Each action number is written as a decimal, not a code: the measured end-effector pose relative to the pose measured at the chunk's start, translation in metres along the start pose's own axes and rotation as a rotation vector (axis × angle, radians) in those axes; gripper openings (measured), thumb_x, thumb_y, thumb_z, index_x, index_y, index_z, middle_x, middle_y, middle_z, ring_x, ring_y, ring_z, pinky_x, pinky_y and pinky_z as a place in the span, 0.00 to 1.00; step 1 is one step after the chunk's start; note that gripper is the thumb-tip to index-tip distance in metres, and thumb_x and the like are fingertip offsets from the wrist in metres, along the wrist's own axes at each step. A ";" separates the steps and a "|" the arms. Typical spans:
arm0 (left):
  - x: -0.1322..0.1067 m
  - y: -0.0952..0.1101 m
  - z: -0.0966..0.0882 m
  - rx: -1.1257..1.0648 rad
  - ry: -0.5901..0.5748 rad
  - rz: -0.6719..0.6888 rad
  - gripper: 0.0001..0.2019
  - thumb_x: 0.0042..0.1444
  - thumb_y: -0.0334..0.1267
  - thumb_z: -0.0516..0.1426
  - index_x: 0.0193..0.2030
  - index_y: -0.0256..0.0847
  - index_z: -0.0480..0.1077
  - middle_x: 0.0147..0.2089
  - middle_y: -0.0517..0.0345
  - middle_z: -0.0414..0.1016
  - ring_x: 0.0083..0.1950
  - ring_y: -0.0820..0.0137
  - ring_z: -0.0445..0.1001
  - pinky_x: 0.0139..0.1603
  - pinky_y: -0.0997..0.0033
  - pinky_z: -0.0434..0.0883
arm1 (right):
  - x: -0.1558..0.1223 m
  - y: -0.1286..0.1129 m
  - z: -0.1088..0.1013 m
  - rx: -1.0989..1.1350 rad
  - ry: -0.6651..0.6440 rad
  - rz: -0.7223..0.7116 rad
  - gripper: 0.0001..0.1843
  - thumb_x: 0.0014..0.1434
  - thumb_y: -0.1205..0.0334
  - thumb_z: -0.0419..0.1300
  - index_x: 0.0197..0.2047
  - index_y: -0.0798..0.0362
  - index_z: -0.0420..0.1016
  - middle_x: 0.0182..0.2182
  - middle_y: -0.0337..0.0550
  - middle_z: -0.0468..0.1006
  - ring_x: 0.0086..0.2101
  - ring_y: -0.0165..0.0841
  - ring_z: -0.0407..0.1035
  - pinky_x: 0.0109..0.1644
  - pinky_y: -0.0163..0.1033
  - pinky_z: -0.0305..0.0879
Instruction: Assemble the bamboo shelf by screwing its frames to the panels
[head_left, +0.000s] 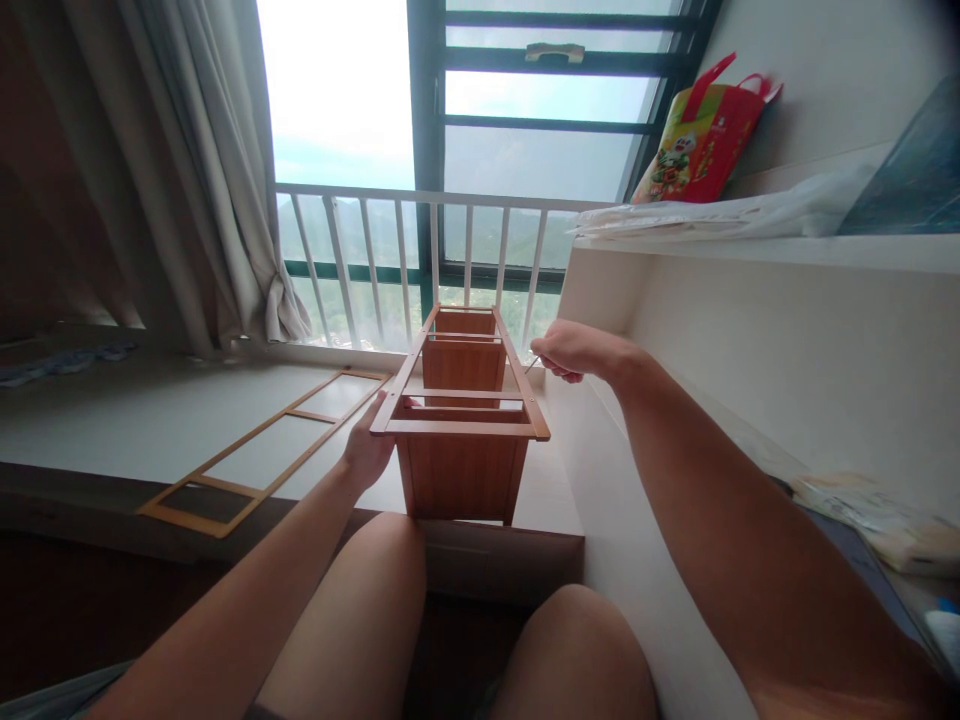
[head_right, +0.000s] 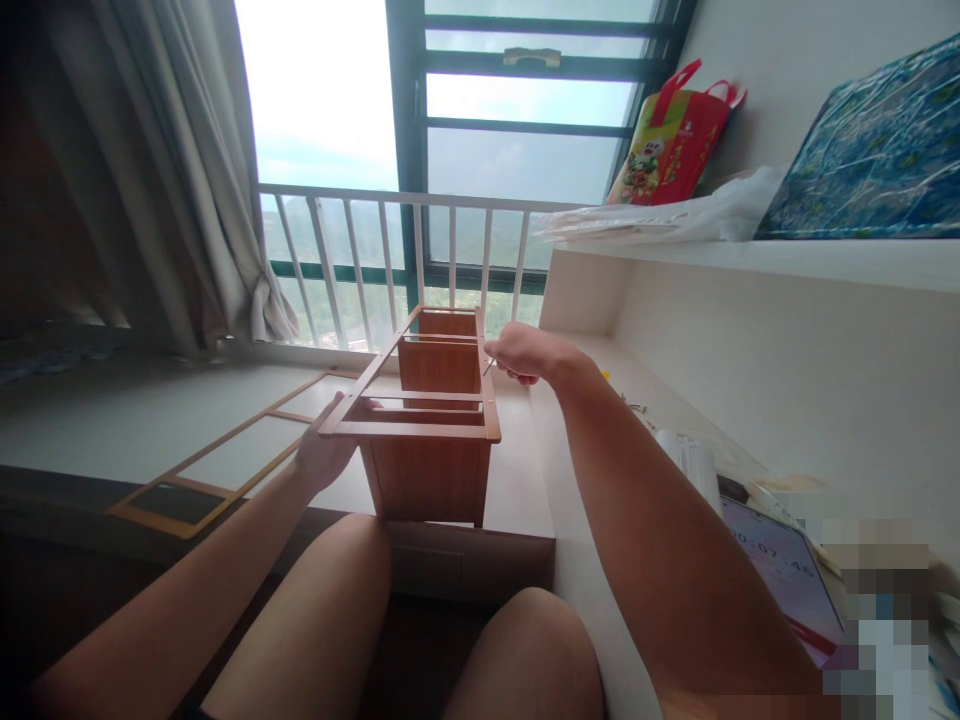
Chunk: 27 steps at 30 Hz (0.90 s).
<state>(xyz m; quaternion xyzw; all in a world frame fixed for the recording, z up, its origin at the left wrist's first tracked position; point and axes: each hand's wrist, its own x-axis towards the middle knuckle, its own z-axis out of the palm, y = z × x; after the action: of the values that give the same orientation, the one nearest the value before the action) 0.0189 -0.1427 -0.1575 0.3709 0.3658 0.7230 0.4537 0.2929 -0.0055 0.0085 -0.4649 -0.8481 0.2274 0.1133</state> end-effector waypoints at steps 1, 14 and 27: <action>-0.001 -0.003 -0.001 0.026 0.010 0.058 0.17 0.61 0.50 0.55 0.40 0.37 0.76 0.40 0.52 0.77 0.44 0.65 0.74 0.46 0.68 0.70 | 0.000 0.001 -0.001 -0.010 -0.001 -0.006 0.21 0.63 0.56 0.53 0.20 0.54 0.63 0.18 0.44 0.68 0.16 0.28 0.60 0.23 0.37 0.60; -0.004 -0.006 -0.012 0.423 0.086 0.354 0.12 0.53 0.37 0.60 0.44 0.40 0.77 0.43 0.54 0.79 0.48 0.62 0.74 0.51 0.66 0.67 | -0.015 -0.009 -0.011 0.028 0.024 -0.033 0.20 0.61 0.63 0.51 0.18 0.55 0.66 0.15 0.44 0.69 0.16 0.28 0.61 0.23 0.37 0.58; -0.002 -0.095 -0.090 0.649 0.282 -0.019 0.17 0.53 0.54 0.56 0.34 0.41 0.74 0.34 0.53 0.77 0.38 0.61 0.72 0.38 0.65 0.67 | -0.029 -0.001 -0.039 0.240 0.560 -0.064 0.10 0.61 0.68 0.51 0.40 0.56 0.73 0.35 0.49 0.80 0.30 0.32 0.72 0.34 0.35 0.69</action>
<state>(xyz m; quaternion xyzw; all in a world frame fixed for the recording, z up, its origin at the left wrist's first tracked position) -0.0223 -0.1311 -0.2815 0.3887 0.6391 0.6089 0.2640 0.3234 -0.0193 0.0441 -0.4659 -0.7651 0.1853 0.4040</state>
